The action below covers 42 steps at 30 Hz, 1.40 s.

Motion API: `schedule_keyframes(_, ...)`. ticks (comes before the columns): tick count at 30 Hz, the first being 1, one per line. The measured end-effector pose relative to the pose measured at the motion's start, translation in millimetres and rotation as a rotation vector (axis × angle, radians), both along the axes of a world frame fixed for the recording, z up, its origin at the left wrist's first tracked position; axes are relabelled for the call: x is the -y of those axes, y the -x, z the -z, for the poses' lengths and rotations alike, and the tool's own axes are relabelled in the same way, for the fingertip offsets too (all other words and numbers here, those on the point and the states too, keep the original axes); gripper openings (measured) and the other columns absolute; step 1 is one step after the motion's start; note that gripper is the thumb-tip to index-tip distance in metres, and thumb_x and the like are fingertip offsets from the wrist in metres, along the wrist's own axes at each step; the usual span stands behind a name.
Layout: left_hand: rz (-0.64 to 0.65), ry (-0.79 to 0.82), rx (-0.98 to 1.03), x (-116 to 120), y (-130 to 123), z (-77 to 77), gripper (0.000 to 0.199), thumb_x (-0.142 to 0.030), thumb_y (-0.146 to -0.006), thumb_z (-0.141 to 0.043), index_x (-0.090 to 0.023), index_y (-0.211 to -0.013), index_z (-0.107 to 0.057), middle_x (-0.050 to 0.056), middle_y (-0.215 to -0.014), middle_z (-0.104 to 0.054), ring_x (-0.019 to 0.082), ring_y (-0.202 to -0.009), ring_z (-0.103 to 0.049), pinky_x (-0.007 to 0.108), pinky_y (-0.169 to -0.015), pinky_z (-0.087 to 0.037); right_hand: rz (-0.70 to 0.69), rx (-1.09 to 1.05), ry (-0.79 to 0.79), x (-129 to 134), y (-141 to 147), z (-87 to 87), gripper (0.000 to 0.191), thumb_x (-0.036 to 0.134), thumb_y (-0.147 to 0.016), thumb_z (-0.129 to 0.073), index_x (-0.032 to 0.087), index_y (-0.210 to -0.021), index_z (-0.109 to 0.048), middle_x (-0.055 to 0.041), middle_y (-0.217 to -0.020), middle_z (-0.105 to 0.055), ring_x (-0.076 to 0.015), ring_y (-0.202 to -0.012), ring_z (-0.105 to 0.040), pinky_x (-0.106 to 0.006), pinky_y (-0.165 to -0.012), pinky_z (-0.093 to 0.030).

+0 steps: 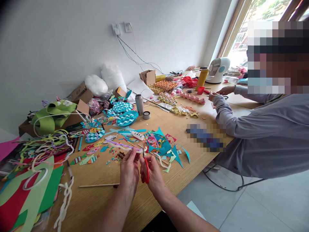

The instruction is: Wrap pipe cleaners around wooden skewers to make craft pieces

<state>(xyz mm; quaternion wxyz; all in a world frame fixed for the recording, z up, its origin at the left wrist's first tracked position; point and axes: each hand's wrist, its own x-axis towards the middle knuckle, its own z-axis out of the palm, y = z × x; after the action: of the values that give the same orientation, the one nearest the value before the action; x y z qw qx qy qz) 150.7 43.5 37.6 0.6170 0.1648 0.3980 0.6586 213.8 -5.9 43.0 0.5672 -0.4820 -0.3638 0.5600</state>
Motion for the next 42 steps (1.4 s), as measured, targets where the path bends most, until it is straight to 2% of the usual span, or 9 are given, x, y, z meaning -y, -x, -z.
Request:
schedule_keyframes(5,-0.022,0.042,-0.022,-8.7,-4.7,3.9,0.024,-0.029,-0.052,-0.084,-0.014,-0.064,-0.071,-0.002,-0.058,-0.062,0.007,-0.055,-0.053,0.019,-0.058,-0.041,-0.001,0.04,0.005,0.1,-7.1,-1.9,0.047,0.067,-0.076,-0.052,0.023,-0.079,-0.037,0.007,-0.052,-0.049,-0.0073,-0.038,-0.039,-0.021,-0.038,-0.033)
schedule_keyframes(10,-0.014,0.035,-0.023,-11.8,-4.5,-0.7,0.025,-0.031,-0.053,-0.083,-0.013,-0.067,-0.071,-0.001,-0.059,-0.063,0.007,-0.054,-0.056,0.019,-0.058,-0.043,-0.033,0.021,0.036,0.7,-21.2,-3.7,0.049,0.068,-0.074,-0.054,0.022,-0.082,-0.039,0.004,-0.062,-0.053,-0.0103,-0.047,-0.048,-0.025,-0.046,-0.04)
schedule_keyframes(14,0.047,0.08,0.049,-7.9,-4.4,-7.3,0.028,-0.027,-0.052,-0.084,-0.014,-0.072,-0.07,0.001,-0.066,-0.067,0.01,-0.057,-0.061,0.02,-0.054,-0.048,-0.016,0.029,0.053,2.0,-31.3,-5.6,0.05,0.069,-0.074,-0.054,0.022,-0.081,-0.039,0.0039,-0.061,-0.052,-0.0118,-0.05,-0.05,-0.028,-0.05,-0.042)
schedule_keyframes(20,0.162,0.134,0.127,-0.9,-8.9,-14.6,0.019,-0.02,-0.06,-0.08,-0.013,-0.074,-0.069,0.004,-0.067,-0.069,0.013,-0.057,-0.065,0.022,-0.05,-0.051,0.0,0.022,0.043,1.5,-36.8,-3.3,0.047,0.065,-0.074,-0.058,0.022,-0.084,-0.039,0.0044,-0.061,-0.054,-0.0132,-0.052,-0.054,-0.027,-0.05,-0.042)
schedule_keyframes(23,0.132,0.14,0.145,-1.9,-7.5,-15.8,0.017,-0.019,-0.064,-0.078,-0.013,-0.078,-0.07,0.003,-0.066,-0.069,0.012,-0.056,-0.064,0.021,-0.052,-0.052,-0.004,0.007,0.027,-0.9,-38.0,4.5,0.049,0.062,-0.072,-0.061,0.023,-0.086,-0.035,0.0066,-0.059,-0.054,-0.0114,-0.047,-0.052,-0.025,-0.046,-0.041)
schedule_keyframes(27,0.087,0.163,0.157,-4.2,-3.4,-15.3,0.011,-0.016,-0.066,-0.077,-0.013,-0.073,-0.069,0.001,-0.061,-0.065,0.009,-0.051,-0.061,0.021,-0.053,-0.052,-0.008,-0.008,0.039,-3.3,-38.7,14.3,0.051,0.061,-0.069,-0.064,0.024,-0.083,-0.031,0.0086,-0.056,-0.054,-0.0104,-0.039,-0.048,-0.023,-0.039,-0.037)
schedule_keyframes(32,0.081,0.161,0.163,-5.7,-0.2,-10.8,0.01,-0.014,-0.066,-0.076,-0.013,-0.072,-0.069,0.001,-0.061,-0.065,0.008,-0.05,-0.06,0.02,-0.051,-0.051,0.022,0.067,0.043,-2.0,-39.0,13.2,0.045,0.056,-0.071,-0.065,0.023,-0.08,-0.037,0.008,-0.056,-0.052,-0.0094,-0.04,-0.047,-0.022,-0.04,-0.037)
schedule_keyframes(37,0.068,0.136,0.156,-8.8,2.4,-5.3,0.012,-0.014,-0.064,-0.077,-0.012,-0.072,-0.068,0.001,-0.063,-0.065,0.007,-0.05,-0.058,0.018,-0.05,-0.05,0.043,0.024,0.074,0.0,-40.1,8.6,0.05,0.055,-0.07,-0.067,0.025,-0.098,-0.039,0.0105,-0.056,-0.049,-0.0097,-0.041,-0.045,-0.022,-0.039,-0.035)
schedule_keyframes(42,0.067,0.132,0.162,-9.9,4.0,-1.5,0.014,-0.014,-0.063,-0.078,-0.012,-0.073,-0.068,0.001,-0.064,-0.065,0.007,-0.05,-0.058,0.018,-0.048,-0.049,0.024,0.021,0.032,1.2,-41.9,10.3,0.054,0.053,-0.073,-0.065,0.027,-0.111,-0.037,0.0104,-0.055,-0.05,-0.0107,-0.04,-0.047,-0.021,-0.038,-0.036)
